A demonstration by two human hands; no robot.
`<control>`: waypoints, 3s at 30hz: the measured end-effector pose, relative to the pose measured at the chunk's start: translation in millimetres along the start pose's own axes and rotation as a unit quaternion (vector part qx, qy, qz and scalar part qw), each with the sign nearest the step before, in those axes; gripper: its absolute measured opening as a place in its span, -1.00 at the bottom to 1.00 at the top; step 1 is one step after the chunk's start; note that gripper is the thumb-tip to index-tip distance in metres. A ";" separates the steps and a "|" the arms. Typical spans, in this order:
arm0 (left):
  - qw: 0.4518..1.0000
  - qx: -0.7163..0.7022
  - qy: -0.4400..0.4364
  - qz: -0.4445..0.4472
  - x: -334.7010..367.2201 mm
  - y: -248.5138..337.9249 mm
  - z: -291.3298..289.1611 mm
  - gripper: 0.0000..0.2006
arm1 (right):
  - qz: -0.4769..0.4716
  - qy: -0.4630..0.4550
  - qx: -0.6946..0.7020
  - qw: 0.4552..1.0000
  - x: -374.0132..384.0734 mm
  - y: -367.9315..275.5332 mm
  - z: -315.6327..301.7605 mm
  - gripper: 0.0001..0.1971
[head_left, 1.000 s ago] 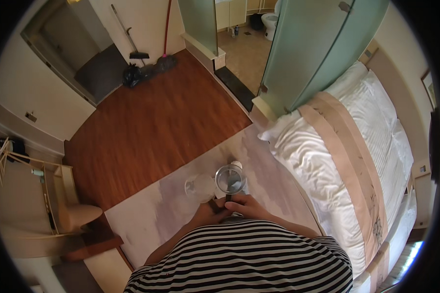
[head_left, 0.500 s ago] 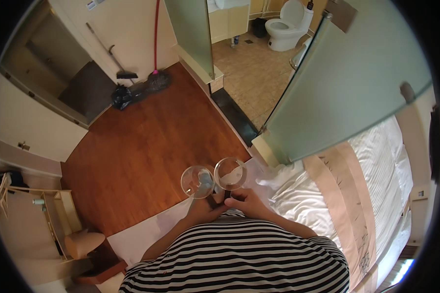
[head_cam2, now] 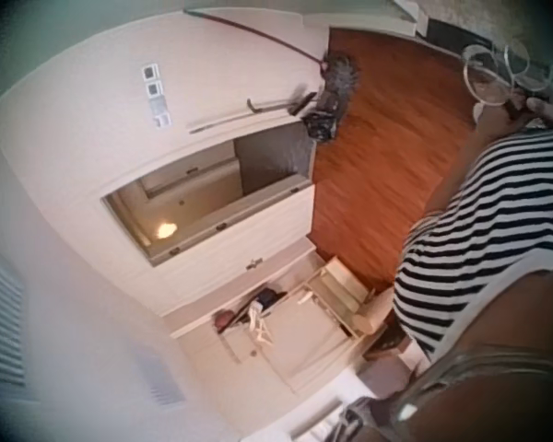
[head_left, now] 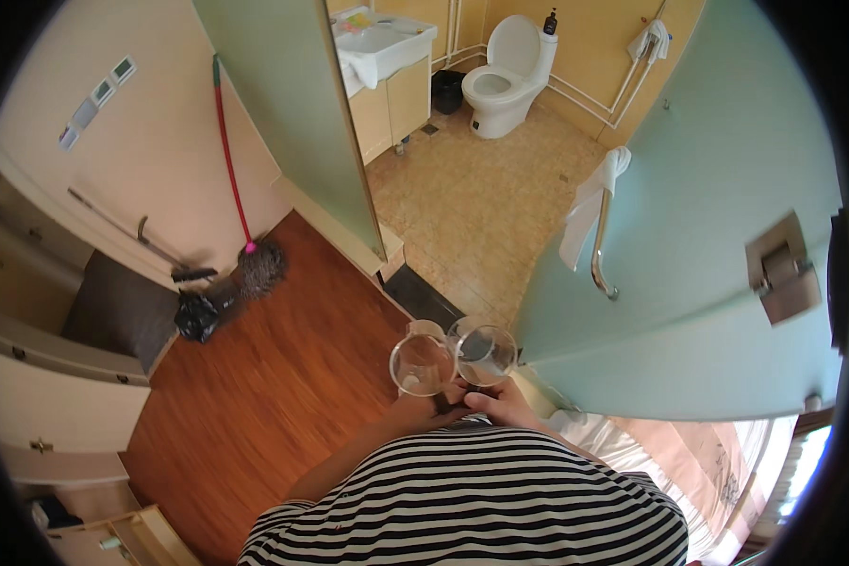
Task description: The person rinses two clear glasses under a bathroom sink faucet and places them on a tray in the bedroom. They then fold a white towel and place it on the sink counter, followed by folding a second towel and hanging it on a wall rack. Finally, they wash their hands and carry the folded towels out of the bathroom.
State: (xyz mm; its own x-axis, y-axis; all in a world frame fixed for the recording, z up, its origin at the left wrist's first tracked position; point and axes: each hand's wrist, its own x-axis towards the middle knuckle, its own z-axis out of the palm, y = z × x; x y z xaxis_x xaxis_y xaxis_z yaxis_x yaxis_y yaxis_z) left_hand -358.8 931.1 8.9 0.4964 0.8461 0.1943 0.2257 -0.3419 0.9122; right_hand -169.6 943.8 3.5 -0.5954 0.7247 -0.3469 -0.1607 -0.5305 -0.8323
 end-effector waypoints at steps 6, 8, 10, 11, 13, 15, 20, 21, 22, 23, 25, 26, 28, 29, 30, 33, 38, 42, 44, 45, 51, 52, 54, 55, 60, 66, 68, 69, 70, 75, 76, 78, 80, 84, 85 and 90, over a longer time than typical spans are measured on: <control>1.000 0.006 -0.030 -0.001 121.8 -31.3 -84.5 -0.74 | -0.160 0.089 0.035 0.982 112.9 -68.3 -29.8 -0.42; 1.000 0.013 0.005 0.002 163.7 -47.5 -109.0 -0.74 | -0.185 0.100 0.032 0.977 157.6 -92.2 -49.3 -0.42; 0.998 0.022 0.053 0.004 203.2 -71.4 -127.1 -0.74 | -0.226 0.085 0.013 0.970 211.6 -111.6 -73.3 -0.50; 0.997 0.056 0.051 -0.009 220.1 -89.1 -137.4 -0.73 | -0.236 0.077 0.022 0.969 238.2 -122.3 -82.7 -0.53; 0.991 0.120 0.061 -0.014 275.0 -121.5 -156.2 -0.73 | -0.258 0.083 -0.001 0.962 289.2 -157.1 -114.4 -0.58; 0.985 0.138 0.100 -0.015 335.3 -141.1 -175.3 -0.74 | -0.280 0.113 -0.045 0.952 341.0 -183.7 -152.2 -0.61; 0.986 0.039 0.101 -0.124 491.9 -162.5 -226.8 -0.68 | -0.205 0.068 -0.047 0.975 445.2 -302.8 -246.3 -0.48; 0.982 0.029 0.095 -0.161 512.8 -158.0 -235.2 -0.77 | -0.196 0.049 -0.074 0.977 454.0 -326.4 -258.0 -0.35; 0.981 0.050 0.116 -0.148 531.7 -157.1 -242.4 -0.78 | -0.187 0.030 -0.101 0.977 464.4 -347.3 -269.3 -0.21; 0.979 0.072 0.136 -0.136 548.6 -155.8 -249.1 -0.78 | -0.176 -0.008 -0.096 0.980 478.2 -363.4 -279.1 -0.24; 0.978 0.078 0.154 -0.120 577.9 -155.3 -262.7 -0.78 | -0.161 -0.002 -0.098 0.982 494.5 -391.2 -284.4 -0.30; 0.978 0.064 0.154 -0.126 585.8 -156.3 -269.0 -0.77 | -0.153 0.002 -0.099 0.983 501.1 -402.8 -285.3 -0.33; 0.976 0.047 0.164 -0.132 604.6 -163.6 -281.8 -0.77 | -0.103 -0.002 -0.095 0.990 518.8 -419.8 -293.1 -0.42; 0.974 0.044 0.175 -0.136 613.6 -167.4 -289.3 -0.77 | -0.078 -0.004 -0.094 0.993 526.9 -428.1 -295.9 -0.46; 0.970 0.043 0.189 -0.145 621.5 -170.8 -293.7 -0.77 | -0.070 -0.017 -0.116 0.991 536.3 -438.2 -300.3 -0.49; 0.960 0.016 0.249 -0.125 647.9 -180.3 -310.0 -0.75 | -0.068 -0.046 -0.153 0.985 567.2 -467.2 -310.8 -0.59; 0.936 -0.144 0.265 -0.179 682.3 -191.2 -366.1 -0.82 | -0.148 -0.067 -0.179 0.970 630.8 -499.0 -312.9 -0.71; 0.882 -0.292 0.289 -0.230 710.6 -215.6 -425.0 -0.83 | -0.100 -0.026 -0.095 0.990 689.0 -524.5 -280.1 -0.68; 0.869 -0.324 0.315 -0.201 717.6 -237.7 -452.9 -0.79 | -0.078 -0.069 -0.124 0.987 724.0 -535.4 -278.4 -0.67; 0.870 -0.329 0.319 -0.185 722.6 -248.2 -470.0 -0.79 | -0.085 -0.084 -0.123 0.985 743.9 -538.7 -275.2 -0.67; 0.856 -0.309 0.363 -0.200 744.5 -297.2 -585.5 -0.75 | -0.050 -0.144 -0.201 0.968 867.0 -587.7 -238.8 -0.70; 0.850 -0.314 0.367 -0.211 746.8 -307.1 -604.5 -0.75 | -0.045 -0.149 -0.215 0.964 884.4 -595.5 -232.5 -0.71; 0.837 -0.320 0.390 -0.214 754.6 -333.4 -634.2 -0.73 | -0.088 -0.098 -0.256 0.958 917.4 -600.1 -230.1 -0.75; 0.832 -0.321 0.390 -0.228 754.8 -351.1 -645.1 -0.72 | -0.097 -0.078 -0.281 0.952 930.6 -603.0 -229.8 -0.76; 0.800 -0.329 0.421 -0.274 757.2 -425.1 -672.9 -0.75 | -0.088 -0.102 -0.324 0.937 990.5 -625.8 -223.7 -0.79; 0.756 -0.310 0.502 -0.283 775.0 -490.3 -688.7 -0.82 | -0.069 -0.209 -0.218 0.951 1089.9 -673.9 -165.8 -0.70; 0.741 -0.320 0.521 -0.279 781.2 -504.5 -695.3 -0.83 | -0.019 -0.221 -0.140 0.965 1131.9 -677.7 -143.2 -0.67; 0.742 -0.313 0.525 -0.274 782.6 -510.5 -700.8 -0.83 | 0.012 -0.226 -0.117 0.967 1153.3 -676.1 -133.2 -0.67; 0.740 -0.312 0.532 -0.270 782.4 -515.3 -700.9 -0.84 | 0.050 -0.230 -0.098 0.967 1168.8 -672.5 -124.5 -0.67; 0.729 -0.302 0.551 -0.272 778.8 -524.8 -707.2 -0.86 | 0.062 -0.330 -0.046 0.941 1210.9 -671.4 -99.2 -0.73; 0.725 -0.301 0.557 -0.273 778.7 -524.2 -709.0 -0.86 | 0.057 -0.342 -0.028 0.938 1213.2 -674.7 -96.7 -0.76; 0.716 -0.300 0.566 -0.277 778.9 -527.2 -708.0 -0.86 | 0.069 -0.348 -0.018 0.935 1216.3 -683.0 -92.3 -0.79; 0.708 -0.302 0.574 -0.282 779.5 -533.4 -706.1 -0.85 | 0.055 -0.335 -0.024 0.940 1218.4 -683.1 -95.7 -0.82; 0.696 -0.294 0.593 -0.280 779.9 -531.8 -707.3 -0.85 | -0.061 -0.267 -0.118 0.954 1200.6 -650.4 -134.5 -0.83; 0.694 -0.292 0.595 -0.282 779.1 -528.8 -708.6 -0.85 | -0.062 -0.236 -0.177 0.953 1198.4 -633.3 -153.5 -0.81; 0.715 -0.263 0.576 -0.296 782.7 -520.2 -705.2 -0.86 | -0.027 -0.158 -0.399 0.903 1186.3 -535.6 -218.9 -0.68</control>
State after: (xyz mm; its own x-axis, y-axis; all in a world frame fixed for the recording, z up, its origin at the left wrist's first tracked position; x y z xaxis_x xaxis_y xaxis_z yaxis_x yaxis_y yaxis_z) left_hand -678.8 2059.6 -59.2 -0.6448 0.6568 -0.3910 -0.3866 0.1610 0.9081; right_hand -617.5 2183.9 -56.9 -0.8185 0.5118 -0.2610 0.3472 0.0786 -0.9345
